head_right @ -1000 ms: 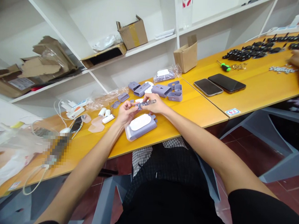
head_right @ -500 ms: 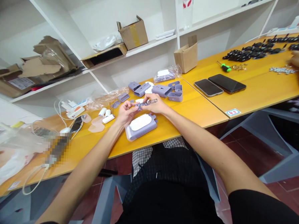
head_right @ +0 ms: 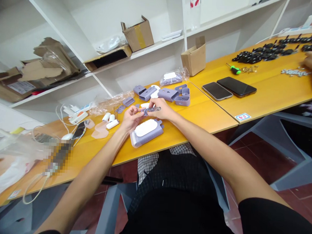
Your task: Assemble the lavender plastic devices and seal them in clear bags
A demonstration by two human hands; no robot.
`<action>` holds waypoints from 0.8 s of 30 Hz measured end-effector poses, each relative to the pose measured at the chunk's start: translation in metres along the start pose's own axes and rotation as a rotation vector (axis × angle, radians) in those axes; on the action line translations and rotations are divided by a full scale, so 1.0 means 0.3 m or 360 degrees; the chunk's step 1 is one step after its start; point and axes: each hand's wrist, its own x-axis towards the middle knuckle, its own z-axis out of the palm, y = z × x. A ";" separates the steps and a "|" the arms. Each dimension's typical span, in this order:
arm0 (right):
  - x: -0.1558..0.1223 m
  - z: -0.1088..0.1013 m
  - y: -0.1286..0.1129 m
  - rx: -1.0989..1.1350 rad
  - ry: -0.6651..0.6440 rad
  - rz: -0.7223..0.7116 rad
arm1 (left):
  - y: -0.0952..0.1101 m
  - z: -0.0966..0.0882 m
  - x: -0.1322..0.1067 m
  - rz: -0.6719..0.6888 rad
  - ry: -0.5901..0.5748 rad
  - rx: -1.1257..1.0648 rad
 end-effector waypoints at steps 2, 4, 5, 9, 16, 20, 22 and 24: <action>0.006 0.000 0.003 -0.0085 0.0030 -0.0063 | 0.002 0.000 -0.002 0.0010 -0.0002 0.0003; 0.015 -0.002 0.012 -0.0164 0.0073 -0.0187 | 0.005 0.001 -0.005 0.0019 -0.0007 0.0006; 0.019 -0.005 0.019 -0.0190 0.0086 -0.0257 | 0.007 0.003 -0.007 0.0020 -0.0007 0.0013; 0.034 -0.016 0.053 -0.0199 0.0057 -0.0422 | 0.008 0.009 -0.012 0.0018 0.0007 0.0027; 0.034 -0.021 0.070 -0.0178 0.0000 -0.0547 | 0.005 0.007 -0.008 0.0011 0.0022 0.0016; 0.025 -0.024 0.069 -0.0202 -0.0062 -0.0606 | 0.005 0.007 -0.010 -0.0008 0.0021 0.0019; 0.022 -0.024 0.072 -0.0201 -0.0095 -0.0619 | 0.006 0.007 -0.012 -0.0024 0.0043 0.0018; 0.021 -0.024 0.073 -0.0199 -0.0128 -0.0614 | 0.007 0.006 -0.013 -0.0047 0.0065 0.0016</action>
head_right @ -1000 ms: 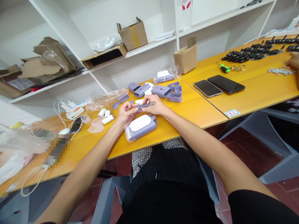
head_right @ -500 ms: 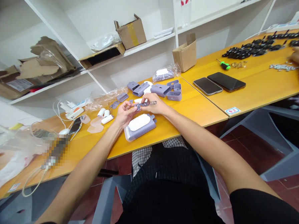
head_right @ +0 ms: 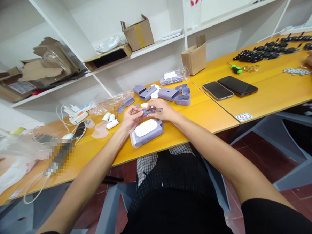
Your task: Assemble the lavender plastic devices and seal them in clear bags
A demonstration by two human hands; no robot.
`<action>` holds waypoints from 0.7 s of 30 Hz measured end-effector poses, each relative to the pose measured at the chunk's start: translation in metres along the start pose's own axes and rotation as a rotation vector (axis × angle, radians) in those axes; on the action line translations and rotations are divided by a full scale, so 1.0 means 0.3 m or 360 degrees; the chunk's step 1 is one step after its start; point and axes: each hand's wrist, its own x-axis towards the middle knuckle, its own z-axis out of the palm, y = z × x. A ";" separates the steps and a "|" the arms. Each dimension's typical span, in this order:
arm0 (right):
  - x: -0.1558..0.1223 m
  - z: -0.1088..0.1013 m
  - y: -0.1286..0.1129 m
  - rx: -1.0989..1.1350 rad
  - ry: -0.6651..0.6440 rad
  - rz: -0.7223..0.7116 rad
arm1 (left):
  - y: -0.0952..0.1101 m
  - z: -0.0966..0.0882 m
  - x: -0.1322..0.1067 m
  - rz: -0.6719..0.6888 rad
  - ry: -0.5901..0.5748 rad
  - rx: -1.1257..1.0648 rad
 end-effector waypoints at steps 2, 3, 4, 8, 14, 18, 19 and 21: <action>0.003 -0.001 -0.001 0.0000 -0.0008 0.0015 | 0.002 -0.002 0.002 -0.0046 0.0011 0.0000; 0.006 -0.002 -0.002 -0.0004 0.0003 0.0031 | 0.003 -0.003 0.004 -0.0084 0.0017 0.0000; 0.010 -0.004 -0.003 -0.0010 0.0024 0.0060 | 0.004 -0.004 0.008 -0.0123 0.0029 -0.0002; 0.026 -0.004 -0.004 0.0080 0.0088 0.0334 | 0.004 -0.005 0.027 -0.0232 0.0102 -0.0023; 0.025 0.006 0.000 0.0409 0.0013 0.0708 | 0.003 -0.016 0.038 -0.0217 0.0110 -0.0051; 0.020 0.005 -0.010 0.0416 0.0006 0.0676 | 0.003 -0.027 0.035 -0.0208 0.0097 -0.0053; 0.019 0.003 -0.016 0.0404 -0.0005 0.0681 | 0.002 -0.028 0.034 -0.0206 0.0093 -0.0054; 0.019 -0.001 -0.027 0.0368 -0.0017 0.0705 | 0.002 -0.029 0.034 -0.0204 0.0090 -0.0052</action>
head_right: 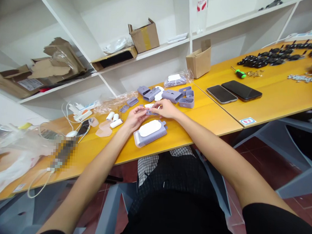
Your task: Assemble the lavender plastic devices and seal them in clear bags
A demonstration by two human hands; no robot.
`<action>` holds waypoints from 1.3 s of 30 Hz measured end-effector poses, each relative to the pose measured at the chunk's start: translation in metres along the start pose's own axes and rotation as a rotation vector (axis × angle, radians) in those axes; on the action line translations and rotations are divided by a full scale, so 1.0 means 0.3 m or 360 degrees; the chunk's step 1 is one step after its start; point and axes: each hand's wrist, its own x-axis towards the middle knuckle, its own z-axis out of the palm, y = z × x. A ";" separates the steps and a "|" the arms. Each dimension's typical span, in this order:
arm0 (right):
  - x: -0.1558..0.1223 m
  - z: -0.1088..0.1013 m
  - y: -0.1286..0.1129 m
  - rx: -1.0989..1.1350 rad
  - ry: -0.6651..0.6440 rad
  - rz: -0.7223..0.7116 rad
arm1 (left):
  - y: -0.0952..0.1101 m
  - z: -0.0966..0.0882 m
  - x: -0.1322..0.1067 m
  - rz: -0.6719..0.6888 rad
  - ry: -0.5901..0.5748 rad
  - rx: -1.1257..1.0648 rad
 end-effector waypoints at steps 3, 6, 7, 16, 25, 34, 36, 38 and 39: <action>-0.004 -0.002 -0.009 -0.0057 0.0003 0.0040 | -0.002 0.001 0.002 -0.0009 0.0000 0.0006; -0.001 -0.002 -0.006 -0.0083 0.0010 0.0042 | -0.003 0.001 0.003 -0.0013 -0.0004 0.0005; 0.000 -0.002 -0.004 -0.0085 0.0015 0.0035 | -0.003 0.001 0.003 -0.0012 -0.0002 0.0001; 0.002 -0.001 0.001 -0.0007 -0.0001 0.0030 | -0.002 -0.003 0.005 -0.0008 0.0002 0.0010; 0.008 -0.013 0.009 0.0351 -0.0072 0.0113 | -0.005 -0.020 0.017 -0.0027 0.0077 0.0059; 0.018 -0.031 0.034 0.0060 -0.0030 0.0042 | -0.031 -0.034 0.016 0.0146 -0.0010 0.0329; 0.018 -0.028 0.038 -0.0056 -0.0031 0.0033 | -0.036 -0.039 0.012 0.0176 -0.0018 0.0440; 0.016 -0.025 0.040 -0.0181 -0.0046 0.0026 | -0.039 -0.043 0.010 0.0212 -0.0028 0.0588; 0.015 -0.023 0.042 -0.0242 -0.0062 0.0020 | -0.040 -0.045 0.009 0.0240 -0.0037 0.0672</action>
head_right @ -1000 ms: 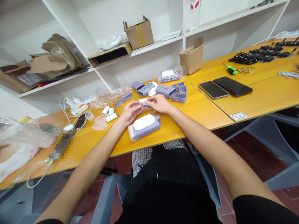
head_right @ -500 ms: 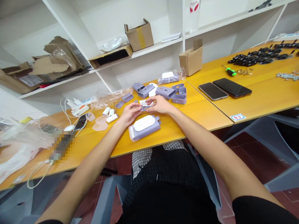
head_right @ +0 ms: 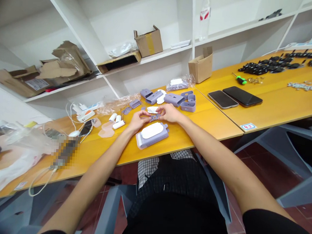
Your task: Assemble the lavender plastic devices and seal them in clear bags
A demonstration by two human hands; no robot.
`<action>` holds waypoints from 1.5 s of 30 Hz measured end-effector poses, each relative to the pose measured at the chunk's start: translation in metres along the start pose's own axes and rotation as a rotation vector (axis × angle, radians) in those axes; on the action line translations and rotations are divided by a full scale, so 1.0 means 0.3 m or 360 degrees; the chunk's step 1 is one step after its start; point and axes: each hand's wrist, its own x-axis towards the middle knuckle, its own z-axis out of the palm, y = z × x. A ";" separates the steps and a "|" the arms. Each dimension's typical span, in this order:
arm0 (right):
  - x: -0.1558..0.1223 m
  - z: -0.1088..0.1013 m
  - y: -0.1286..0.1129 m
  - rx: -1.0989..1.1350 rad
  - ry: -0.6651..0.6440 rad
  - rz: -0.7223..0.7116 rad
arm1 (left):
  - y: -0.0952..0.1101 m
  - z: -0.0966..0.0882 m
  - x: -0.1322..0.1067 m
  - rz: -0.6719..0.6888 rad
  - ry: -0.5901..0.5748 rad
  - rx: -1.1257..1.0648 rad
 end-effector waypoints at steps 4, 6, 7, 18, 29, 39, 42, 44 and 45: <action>-0.001 0.011 0.010 -0.0223 -0.0038 -0.0061 | -0.004 0.000 0.006 0.0167 -0.0036 0.0309; 0.000 0.015 0.019 -0.0319 -0.0019 -0.0106 | -0.004 0.000 0.010 0.0255 -0.0047 0.0435; 0.001 0.016 0.023 -0.0352 -0.0013 -0.0128 | -0.003 -0.001 0.011 0.0295 -0.0052 0.0491; -0.006 0.010 0.027 -0.0472 -0.0069 -0.0146 | 0.000 -0.031 0.009 0.0448 -0.0192 0.0805; 0.004 0.008 0.050 -0.0520 -0.0094 -0.0134 | 0.009 -0.068 0.004 0.0379 -0.0107 0.1552; 0.003 0.010 0.052 -0.0525 -0.0088 -0.0120 | 0.010 -0.060 -0.011 0.0121 -0.0201 0.1779; 0.002 0.012 0.052 -0.0580 -0.0074 -0.0150 | 0.015 -0.056 -0.016 0.0032 -0.0245 0.1837; -0.001 0.013 0.051 -0.0609 -0.0037 -0.0175 | 0.019 -0.052 -0.020 -0.0003 -0.0276 0.1851; -0.003 0.013 0.051 -0.0612 -0.0019 -0.0188 | 0.020 -0.050 -0.021 -0.0011 -0.0288 0.1854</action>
